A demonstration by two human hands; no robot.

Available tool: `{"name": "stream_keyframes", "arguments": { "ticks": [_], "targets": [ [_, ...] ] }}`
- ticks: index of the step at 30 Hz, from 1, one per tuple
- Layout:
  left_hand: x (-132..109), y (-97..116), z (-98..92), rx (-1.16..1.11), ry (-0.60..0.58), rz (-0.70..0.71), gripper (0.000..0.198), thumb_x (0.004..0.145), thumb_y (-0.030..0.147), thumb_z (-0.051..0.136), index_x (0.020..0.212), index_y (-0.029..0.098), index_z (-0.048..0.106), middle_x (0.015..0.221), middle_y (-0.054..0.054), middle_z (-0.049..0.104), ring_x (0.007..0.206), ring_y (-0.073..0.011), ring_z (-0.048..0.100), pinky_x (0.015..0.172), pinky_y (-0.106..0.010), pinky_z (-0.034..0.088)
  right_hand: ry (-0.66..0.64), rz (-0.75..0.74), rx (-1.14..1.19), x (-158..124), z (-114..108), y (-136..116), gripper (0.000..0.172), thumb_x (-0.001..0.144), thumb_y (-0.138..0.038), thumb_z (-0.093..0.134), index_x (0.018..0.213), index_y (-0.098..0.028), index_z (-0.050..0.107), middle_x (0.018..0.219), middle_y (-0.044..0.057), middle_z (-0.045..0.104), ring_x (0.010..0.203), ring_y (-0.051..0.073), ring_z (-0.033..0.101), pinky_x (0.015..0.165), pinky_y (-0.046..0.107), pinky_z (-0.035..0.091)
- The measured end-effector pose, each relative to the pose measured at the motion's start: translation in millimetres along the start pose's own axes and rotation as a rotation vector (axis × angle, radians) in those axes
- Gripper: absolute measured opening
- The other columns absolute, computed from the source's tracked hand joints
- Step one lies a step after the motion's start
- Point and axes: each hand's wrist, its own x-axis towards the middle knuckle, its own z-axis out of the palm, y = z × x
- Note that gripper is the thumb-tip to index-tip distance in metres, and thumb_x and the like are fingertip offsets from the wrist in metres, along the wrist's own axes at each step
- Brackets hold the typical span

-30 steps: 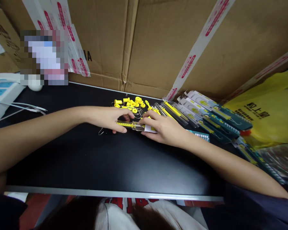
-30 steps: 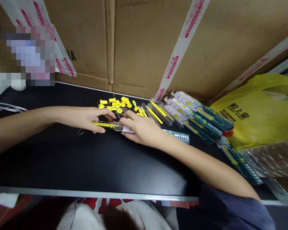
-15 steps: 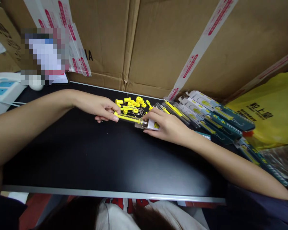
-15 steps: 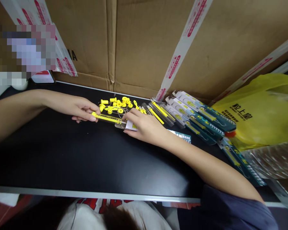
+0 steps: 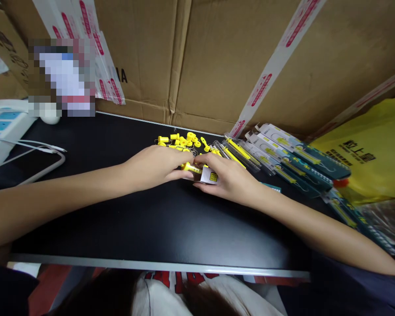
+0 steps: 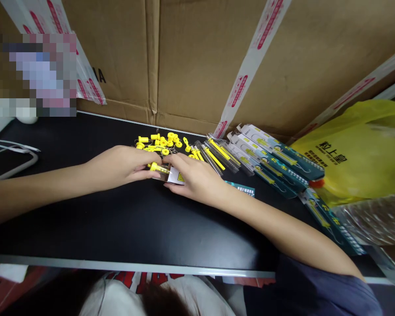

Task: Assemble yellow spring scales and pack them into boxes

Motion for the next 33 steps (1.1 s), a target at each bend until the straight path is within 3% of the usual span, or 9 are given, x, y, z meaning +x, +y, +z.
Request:
{"name": "stream_keyframes", "arguments": {
  "ticks": [9,16,24,29,33],
  "targets": [
    [-1,-1,1.6,0.058,0.011,-0.038,0.028,0.089,0.043,0.056,0.097,0.017,0.063,0.088,-0.004,0.069,0.078,-0.0183,0.064,0.062,-0.025,0.036,-0.074,0.078,0.025,3,-2,-2,0.037,0.081,-0.032,0.068,0.111,-0.021,0.050,0.106,0.007,0.069,0.089,0.022,0.067,0.071,0.030,0.049],
    [-2,2,9.6,0.042,-0.048,-0.039,0.007,0.086,0.021,0.053,0.085,0.017,0.059,0.084,-0.003,0.068,0.077,-0.0178,0.064,0.063,-0.025,0.040,-0.067,0.030,0.032,0,0,-4,0.037,0.082,-0.033,0.067,0.112,-0.022,0.049,0.105,0.006,0.067,0.087,0.021,0.066,0.071,0.030,0.049],
    [-5,14,15.1,0.061,-0.057,-0.011,0.027,0.092,0.031,0.039,0.087,0.014,0.060,0.088,-0.009,0.069,0.080,-0.0227,0.066,0.071,-0.032,0.048,0.024,0.040,0.033,1,4,-8,0.050,0.075,-0.027,0.069,0.118,-0.020,0.044,0.113,0.011,0.062,0.094,0.023,0.064,0.072,0.032,0.052],
    [-4,14,21.0,0.026,-0.154,-0.002,0.035,0.096,0.033,0.033,0.095,0.013,0.062,0.093,-0.011,0.070,0.084,-0.0241,0.068,0.076,-0.035,0.049,-0.029,-0.018,0.031,-2,12,-10,0.046,0.080,-0.026,0.065,0.119,-0.022,0.042,0.112,0.010,0.062,0.095,0.023,0.064,0.074,0.034,0.053],
    [-4,16,22.7,-0.014,-0.204,-0.074,0.032,0.097,0.035,0.036,0.101,0.013,0.059,0.098,-0.012,0.070,0.089,-0.0243,0.068,0.075,-0.033,0.048,-0.035,-0.058,-0.020,-5,14,-12,0.041,0.084,-0.025,0.060,0.121,-0.022,0.040,0.114,0.011,0.062,0.098,0.025,0.064,0.075,0.037,0.053]
  ]
}}
